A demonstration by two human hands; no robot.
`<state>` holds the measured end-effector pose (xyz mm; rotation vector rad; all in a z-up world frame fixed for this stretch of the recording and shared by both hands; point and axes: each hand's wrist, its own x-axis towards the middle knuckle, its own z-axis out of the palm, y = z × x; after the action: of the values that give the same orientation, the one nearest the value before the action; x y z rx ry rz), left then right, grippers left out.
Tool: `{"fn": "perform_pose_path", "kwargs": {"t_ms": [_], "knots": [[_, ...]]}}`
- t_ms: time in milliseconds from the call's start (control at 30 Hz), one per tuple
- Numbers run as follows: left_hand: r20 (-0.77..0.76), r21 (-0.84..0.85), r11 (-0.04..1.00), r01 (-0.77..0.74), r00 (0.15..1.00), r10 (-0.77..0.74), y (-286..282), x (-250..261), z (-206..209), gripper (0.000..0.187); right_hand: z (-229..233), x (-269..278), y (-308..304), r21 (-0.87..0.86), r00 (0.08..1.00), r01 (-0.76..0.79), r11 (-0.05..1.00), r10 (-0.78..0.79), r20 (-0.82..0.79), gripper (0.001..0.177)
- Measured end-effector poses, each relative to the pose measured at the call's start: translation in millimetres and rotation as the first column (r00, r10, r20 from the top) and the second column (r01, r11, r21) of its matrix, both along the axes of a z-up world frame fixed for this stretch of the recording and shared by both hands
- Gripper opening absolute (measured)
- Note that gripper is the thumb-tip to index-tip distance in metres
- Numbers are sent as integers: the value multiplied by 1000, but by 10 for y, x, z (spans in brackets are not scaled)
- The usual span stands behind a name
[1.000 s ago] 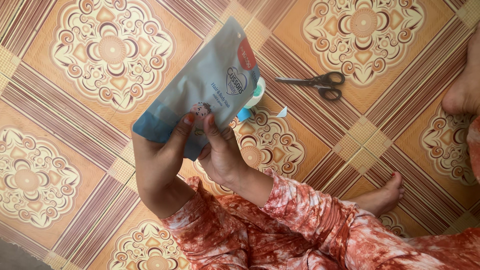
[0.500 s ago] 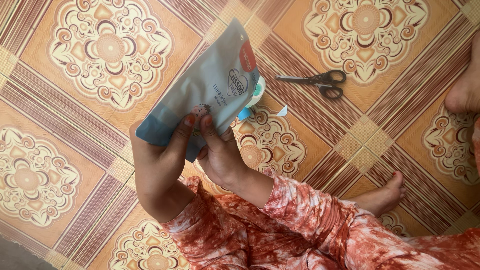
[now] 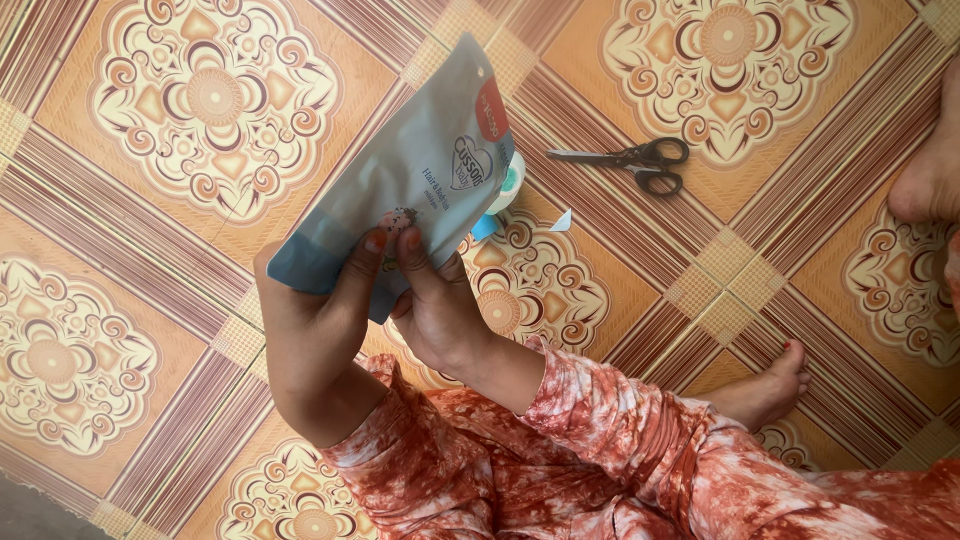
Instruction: The person sits on the floor and uses scissors to cut the corner of a refill pouch. They then pour the liquid from the pouch into a small plastic bottle. After pouring, the person squeezes the pouch to empty the remaining contents.
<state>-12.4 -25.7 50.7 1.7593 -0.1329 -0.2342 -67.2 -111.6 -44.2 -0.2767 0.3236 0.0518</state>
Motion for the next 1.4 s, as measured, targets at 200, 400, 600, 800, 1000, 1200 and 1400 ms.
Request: {"fn": "perform_pose_path", "kwargs": {"t_ms": [200, 400, 600, 800, 1000, 1200, 1400], "knots": [[-38, -24, 1000, -15, 999, 14, -1, 49, -30, 12, 51, 29, -52, -24, 999, -44, 999, 44, -25, 45], [-56, -37, 999, -20, 998, 18, -12, 58, -49, 12, -48, 2, -79, -66, 996, -90, 994, 90, 11, 53], [-37, 49, 999, -2, 999, 3, -7, 59, -31, 9, -356, -227, -344, -279, 975, -200, 939, 218, 35, 74], [8, 40, 999, 34, 999, -34, 16, 81, -90, 9, -887, -997, -1165, -704, 998, -9, 710, 53, 40, 79], [62, 92, 995, 38, 997, -43, 25, 80, -62, 9, -714, -849, -2254, -770, 942, 298, 565, -306, 141, 62], [57, 123, 991, 49, 997, -56, 46, 90, -60, 8, 200, -132, -2626, -843, 926, 371, 389, -87, 367, 42], [102, 95, 993, 64, 992, -74, 12, 100, 1, 8, 1029, 570, -2443, -869, 794, 479, -120, 482, 371, 38]]}}
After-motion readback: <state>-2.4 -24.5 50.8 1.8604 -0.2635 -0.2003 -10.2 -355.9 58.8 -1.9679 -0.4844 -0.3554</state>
